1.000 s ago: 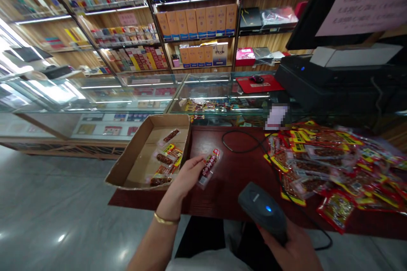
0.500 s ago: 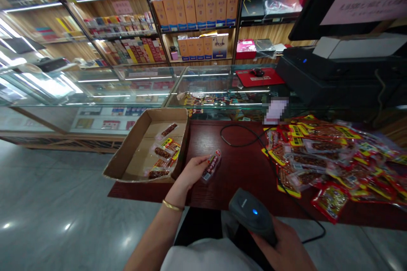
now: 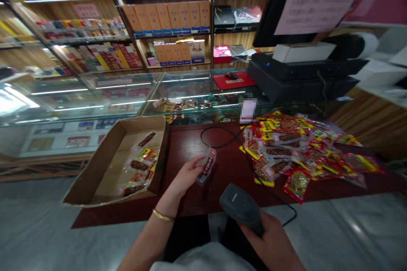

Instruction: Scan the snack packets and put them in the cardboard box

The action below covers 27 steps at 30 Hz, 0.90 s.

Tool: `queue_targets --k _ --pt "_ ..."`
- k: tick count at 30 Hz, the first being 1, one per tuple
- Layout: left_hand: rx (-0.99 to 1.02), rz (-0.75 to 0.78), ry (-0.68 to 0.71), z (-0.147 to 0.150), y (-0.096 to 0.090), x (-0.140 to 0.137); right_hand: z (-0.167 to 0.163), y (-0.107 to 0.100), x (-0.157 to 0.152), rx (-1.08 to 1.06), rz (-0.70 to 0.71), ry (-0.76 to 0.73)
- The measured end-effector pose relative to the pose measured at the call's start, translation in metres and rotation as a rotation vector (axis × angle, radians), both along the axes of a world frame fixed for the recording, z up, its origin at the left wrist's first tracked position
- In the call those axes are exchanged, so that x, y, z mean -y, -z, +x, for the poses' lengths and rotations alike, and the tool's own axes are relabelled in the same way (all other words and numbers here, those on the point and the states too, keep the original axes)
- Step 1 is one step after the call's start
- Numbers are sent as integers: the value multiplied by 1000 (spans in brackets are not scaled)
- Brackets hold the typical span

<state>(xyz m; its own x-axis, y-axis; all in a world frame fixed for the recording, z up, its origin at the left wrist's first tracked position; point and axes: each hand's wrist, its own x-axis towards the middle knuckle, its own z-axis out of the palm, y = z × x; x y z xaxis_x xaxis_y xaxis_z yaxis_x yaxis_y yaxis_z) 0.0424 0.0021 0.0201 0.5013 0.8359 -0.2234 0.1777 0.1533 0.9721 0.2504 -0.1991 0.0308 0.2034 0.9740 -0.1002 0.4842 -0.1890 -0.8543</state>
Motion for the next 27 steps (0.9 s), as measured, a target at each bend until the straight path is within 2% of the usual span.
queue_targets --k 3,6,11,13,15,20,27 --pt "-13 200 181 47 -7 0 16 6 13 29 76 184" --pt "-47 459 369 107 -16 5 33 16 32 47 137 369" --pt "-164 880 663 203 -21 28 43 25 63 -10 148 632" --pt "-215 1026 708 233 -16 41 43 26 71 -22 141 671" --pt "-278 1151 696 256 -9 53 44 27 75 -15 140 685" --pt "-414 1353 637 287 11 72 49 25 80 12 133 691" --pt "-475 1459 602 274 18 74 67 27 84 23 86 684"
